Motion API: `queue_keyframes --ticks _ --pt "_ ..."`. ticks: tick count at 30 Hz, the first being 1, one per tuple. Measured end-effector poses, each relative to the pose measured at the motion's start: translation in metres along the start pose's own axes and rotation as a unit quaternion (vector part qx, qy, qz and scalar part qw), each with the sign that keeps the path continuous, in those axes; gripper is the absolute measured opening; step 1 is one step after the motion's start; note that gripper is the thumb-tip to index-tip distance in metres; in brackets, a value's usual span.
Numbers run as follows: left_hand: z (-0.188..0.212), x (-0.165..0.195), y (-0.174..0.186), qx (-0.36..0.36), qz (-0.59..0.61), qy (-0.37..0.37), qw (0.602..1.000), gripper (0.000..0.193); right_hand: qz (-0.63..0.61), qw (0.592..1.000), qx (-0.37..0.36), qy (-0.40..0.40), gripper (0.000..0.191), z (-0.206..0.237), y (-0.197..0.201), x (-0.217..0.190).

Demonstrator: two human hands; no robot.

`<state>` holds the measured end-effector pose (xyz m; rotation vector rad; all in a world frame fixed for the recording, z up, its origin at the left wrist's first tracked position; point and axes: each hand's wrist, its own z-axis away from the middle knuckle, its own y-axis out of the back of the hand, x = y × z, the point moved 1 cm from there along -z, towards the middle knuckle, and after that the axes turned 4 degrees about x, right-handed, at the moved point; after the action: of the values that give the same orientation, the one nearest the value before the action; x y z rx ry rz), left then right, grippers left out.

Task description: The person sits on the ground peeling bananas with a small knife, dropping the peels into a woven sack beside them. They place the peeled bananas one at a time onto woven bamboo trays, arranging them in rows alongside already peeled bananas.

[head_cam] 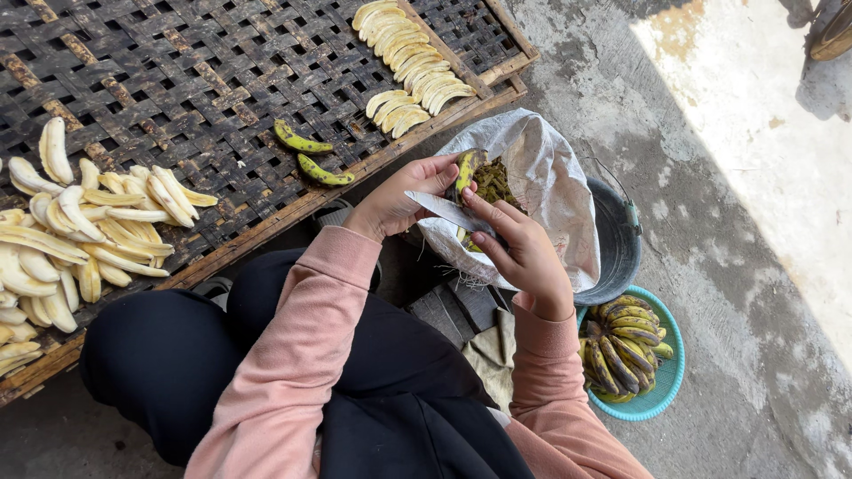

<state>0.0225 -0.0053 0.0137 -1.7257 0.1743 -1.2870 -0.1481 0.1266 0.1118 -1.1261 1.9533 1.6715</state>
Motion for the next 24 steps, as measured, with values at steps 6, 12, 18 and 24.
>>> queue_keyframes --ticks 6,12,18,24 --pt "0.005 0.008 -0.003 0.01 -0.08 0.023 0.997 0.047 -0.06 0.995 0.069 0.036 0.047 0.003 -0.012 0.026" --pt "0.013 0.018 -0.012 -0.033 -0.066 0.053 0.996 0.058 -0.305 0.906 0.246 -0.157 0.046 0.006 -0.008 0.085" --pt "0.008 0.02 -0.011 0.021 -0.038 0.036 0.998 0.054 -0.39 0.831 0.308 -0.248 0.047 0.009 -0.012 0.113" --pt "-0.017 -0.01 -0.009 0.136 -0.139 -0.108 0.975 0.042 -0.354 0.867 0.236 -0.26 0.048 0.0 -0.03 0.092"
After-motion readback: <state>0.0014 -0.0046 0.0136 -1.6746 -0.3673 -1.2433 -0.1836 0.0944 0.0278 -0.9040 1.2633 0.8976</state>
